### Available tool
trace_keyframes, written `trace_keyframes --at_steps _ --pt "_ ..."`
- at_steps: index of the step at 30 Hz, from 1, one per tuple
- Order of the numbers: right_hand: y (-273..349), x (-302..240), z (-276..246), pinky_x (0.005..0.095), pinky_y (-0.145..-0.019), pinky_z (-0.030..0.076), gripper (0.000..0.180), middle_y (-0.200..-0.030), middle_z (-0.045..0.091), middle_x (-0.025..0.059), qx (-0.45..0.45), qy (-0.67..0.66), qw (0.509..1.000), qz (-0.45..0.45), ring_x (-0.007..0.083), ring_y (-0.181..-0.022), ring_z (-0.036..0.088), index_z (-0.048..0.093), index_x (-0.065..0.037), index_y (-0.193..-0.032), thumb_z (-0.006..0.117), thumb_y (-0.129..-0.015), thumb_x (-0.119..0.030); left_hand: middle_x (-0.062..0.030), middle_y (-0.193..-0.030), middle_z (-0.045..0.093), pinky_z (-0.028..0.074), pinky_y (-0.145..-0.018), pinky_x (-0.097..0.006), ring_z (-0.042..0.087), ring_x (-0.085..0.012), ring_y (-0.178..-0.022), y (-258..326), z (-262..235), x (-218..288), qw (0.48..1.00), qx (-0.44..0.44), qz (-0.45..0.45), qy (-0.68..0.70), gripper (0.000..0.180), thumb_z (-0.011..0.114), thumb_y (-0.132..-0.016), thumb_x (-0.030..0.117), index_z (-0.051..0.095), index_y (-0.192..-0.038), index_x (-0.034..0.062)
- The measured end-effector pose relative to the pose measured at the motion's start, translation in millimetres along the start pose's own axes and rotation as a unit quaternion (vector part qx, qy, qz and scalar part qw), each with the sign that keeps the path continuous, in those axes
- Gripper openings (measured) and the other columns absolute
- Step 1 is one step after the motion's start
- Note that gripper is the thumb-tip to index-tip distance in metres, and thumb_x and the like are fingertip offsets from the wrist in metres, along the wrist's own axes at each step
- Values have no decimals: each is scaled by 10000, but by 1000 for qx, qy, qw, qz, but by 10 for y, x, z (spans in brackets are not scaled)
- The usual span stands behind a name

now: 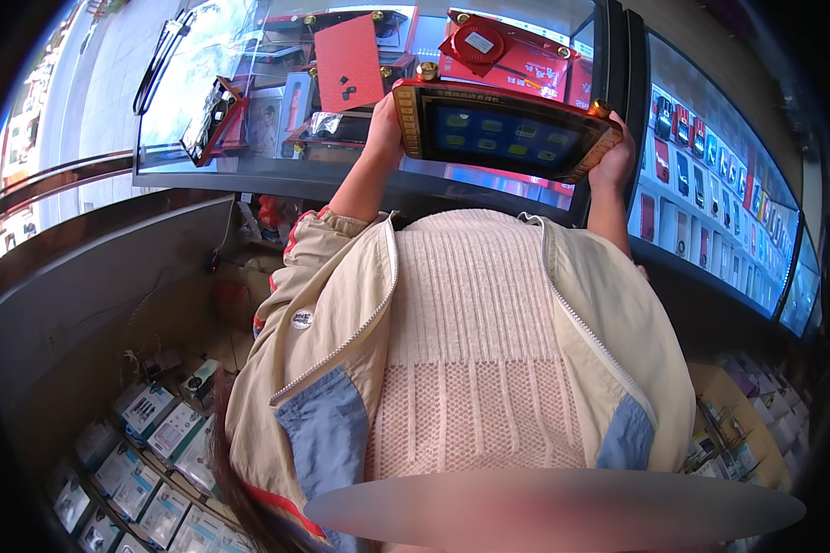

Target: The person opens a red portable device, inserts a battery, and powers it on. They then interact with the touchscreen interface, navigating through menus and selecting options.

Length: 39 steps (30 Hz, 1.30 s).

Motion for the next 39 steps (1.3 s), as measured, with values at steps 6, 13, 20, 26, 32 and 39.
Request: trace_keyframes --at_steps 6,13,20,26,32,39 --pt "-40 36 -18 307 -835 510 340 -945 682 92 6 -4 1000 2 204 -906 663 686 -28 -1017 532 -936 -320 -50 -965 692 529 -730 -284 668 -142 -842 34 11 22 1000 4 -1 -11 317 473 -1008 308 644 -1088 53" --pt "37 -70 112 288 -773 521 347 -913 692 88 -30 -2 1000 -6 183 -843 676 684 -14 -991 456 -966 -273 -162 -1107 686 575 -832 -454 691 -291 -954 -155 -222 -97 1000 -12 -14 5 391 446 -960 304 630 -1155 19" --pt "80 -126 153 279 -746 519 336 -891 681 87 -31 6 999 -13 175 -819 668 674 -6 -966 441 -964 -249 -102 -998 691 578 -709 -322 693 -193 -837 -1 6 7 1000 -6 -1 17 295 520 -969 263 625 -1099 20" --pt "38 -63 94 291 -781 524 302 -924 689 96 -27 -13 1000 -6 186 -836 674 675 -1 -996 497 -948 -240 -116 -1024 688 573 -743 -324 692 -202 -867 18 6 36 1000 -7 15 8 312 504 -971 253 620 -1123 7" --pt "75 -92 132 288 -780 517 303 -902 686 90 -11 -17 1000 -3 177 -834 665 684 -11 -955 506 -943 -257 -112 -1032 686 568 -750 -320 692 -200 -871 74 57 103 999 7 37 -15 322 497 -972 262 614 -1135 9" --pt "79 -92 121 294 -776 522 336 -898 688 89 -5 4 1000 -6 184 -833 669 686 -17 -967 495 -955 -293 -111 -1030 684 567 -740 -308 690 -185 -873 64 46 104 999 3 41 -15 314 498 -972 257 615 -1128 12"
Point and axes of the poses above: each hand's wrist, its own y-axis away from the middle knuckle, its own z-axis out of the palm, x = y × z, the point moved 7 cm from there along -y, towards the middle knuckle
